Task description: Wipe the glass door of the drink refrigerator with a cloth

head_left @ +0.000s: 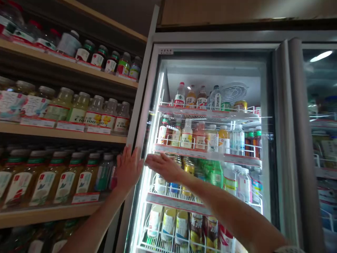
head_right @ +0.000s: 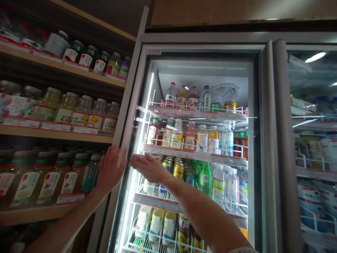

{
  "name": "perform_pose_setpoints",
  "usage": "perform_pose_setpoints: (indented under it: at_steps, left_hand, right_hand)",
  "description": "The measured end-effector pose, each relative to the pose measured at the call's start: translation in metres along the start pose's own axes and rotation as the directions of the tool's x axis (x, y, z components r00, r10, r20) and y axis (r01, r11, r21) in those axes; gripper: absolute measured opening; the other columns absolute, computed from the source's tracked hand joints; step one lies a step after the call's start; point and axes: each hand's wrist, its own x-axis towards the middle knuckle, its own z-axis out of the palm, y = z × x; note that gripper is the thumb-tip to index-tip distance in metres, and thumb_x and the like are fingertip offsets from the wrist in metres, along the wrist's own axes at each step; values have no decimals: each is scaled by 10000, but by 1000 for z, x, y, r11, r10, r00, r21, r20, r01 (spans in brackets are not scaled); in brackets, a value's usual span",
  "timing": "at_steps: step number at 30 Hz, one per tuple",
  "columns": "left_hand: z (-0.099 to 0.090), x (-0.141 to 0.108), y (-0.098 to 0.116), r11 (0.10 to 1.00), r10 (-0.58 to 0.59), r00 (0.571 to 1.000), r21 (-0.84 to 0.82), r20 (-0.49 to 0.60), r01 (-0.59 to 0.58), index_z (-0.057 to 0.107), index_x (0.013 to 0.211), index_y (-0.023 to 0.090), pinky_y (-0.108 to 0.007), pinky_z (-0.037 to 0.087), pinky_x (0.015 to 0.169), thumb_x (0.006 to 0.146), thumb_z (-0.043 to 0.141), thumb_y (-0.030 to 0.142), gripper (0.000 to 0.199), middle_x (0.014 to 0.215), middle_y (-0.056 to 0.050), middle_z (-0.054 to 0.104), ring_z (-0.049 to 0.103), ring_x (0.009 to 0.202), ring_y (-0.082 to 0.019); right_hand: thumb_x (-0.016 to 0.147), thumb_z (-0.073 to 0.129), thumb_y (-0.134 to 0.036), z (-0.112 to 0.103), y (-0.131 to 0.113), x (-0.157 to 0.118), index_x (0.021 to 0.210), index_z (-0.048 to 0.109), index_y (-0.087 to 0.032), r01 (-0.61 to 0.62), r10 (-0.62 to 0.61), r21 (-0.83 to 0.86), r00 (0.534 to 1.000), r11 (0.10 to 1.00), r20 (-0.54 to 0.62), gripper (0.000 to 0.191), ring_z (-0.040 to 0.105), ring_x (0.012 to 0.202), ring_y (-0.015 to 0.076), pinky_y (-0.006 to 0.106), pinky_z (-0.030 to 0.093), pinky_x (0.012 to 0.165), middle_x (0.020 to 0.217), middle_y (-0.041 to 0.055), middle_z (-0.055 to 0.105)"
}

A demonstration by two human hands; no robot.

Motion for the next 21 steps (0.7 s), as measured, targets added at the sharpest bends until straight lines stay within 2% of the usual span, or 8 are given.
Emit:
perform_pose_setpoints:
  at_steps: [2, 4, 7, 11, 13, 16, 18, 21]
  left_hand:
    - [1, -4, 3, 1000, 2, 999, -9, 36, -2, 394, 1365, 116, -588, 271, 1050, 912, 300, 407, 546, 1456, -211, 324, 266, 1370, -348]
    - [4, -4, 10, 1000, 7, 999, -26, 41, -6, 388, 1367, 119, -583, 260, 1059, 914, 297, 410, 547, 1463, -205, 314, 253, 1376, -343]
    - [10, -1, 27, 997, 44, 999, -66, 13, -43, 384, 1369, 128, -568, 247, 1074, 917, 300, 420, 545, 1477, -192, 294, 238, 1385, -326]
    - [19, 4, 55, 985, 118, 993, -125, -3, -118, 357, 1385, 162, -543, 232, 1093, 921, 317, 406, 526, 1493, -161, 274, 197, 1403, -294]
    - [24, 6, 69, 976, 152, 988, -153, -8, -152, 342, 1393, 169, -531, 221, 1102, 920, 331, 396, 525, 1501, -153, 257, 178, 1409, -285]
    - [32, 9, 91, 962, 183, 982, -198, -38, -187, 329, 1400, 165, -515, 203, 1114, 918, 344, 389, 532, 1508, -152, 238, 155, 1415, -278]
    - [37, 10, 104, 954, 179, 982, -234, -58, -187, 311, 1409, 173, -507, 189, 1121, 919, 345, 381, 534, 1513, -144, 230, 145, 1418, -269]
    - [41, 7, 119, 941, 186, 980, -274, -64, -196, 296, 1416, 183, -498, 174, 1128, 916, 358, 372, 538, 1518, -135, 220, 133, 1421, -260]
  right_hand:
    - [870, 424, -155, -3, 4, -20, 1412, 316, -216, 12, -12, -18, 1000, 1000, 15, 556, 181, 1408, 152, 421, 179, 1148, 1489, -10, 344]
    - [849, 457, -149, -15, 25, -36, 1435, 269, -228, -210, 208, -64, 977, 976, -36, 621, 157, 1418, 188, 474, 137, 1149, 1511, 9, 295]
    - [867, 440, -171, -32, 51, -64, 1463, 201, -243, -513, 498, -95, 855, 853, -148, 646, 93, 1431, 232, 516, 109, 1142, 1537, 18, 219]
    - [886, 422, -189, -41, 45, -107, 1476, 123, -267, -293, 294, -118, 956, 949, -9, 667, 91, 1432, 186, 454, 140, 1154, 1538, -28, 215]
    - [887, 411, -174, -46, 48, -125, 1473, 136, -269, -295, 300, -143, 954, 945, 13, 654, 113, 1428, 173, 449, 140, 1156, 1535, -26, 223]
    - [898, 382, -177, -56, 61, -145, 1458, 222, -257, -614, 592, -187, 789, 767, -165, 588, 114, 1429, 211, 486, 148, 1143, 1535, 14, 228]
    - [905, 367, -188, -57, 60, -159, 1455, 237, -248, -701, 666, -180, 712, 690, -223, 569, 103, 1431, 226, 489, 174, 1133, 1532, 24, 233]
    - [891, 374, -166, -54, 40, -184, 1468, 179, -263, -560, 552, -190, 828, 807, -95, 617, 98, 1432, 211, 469, 193, 1131, 1521, 1, 265]
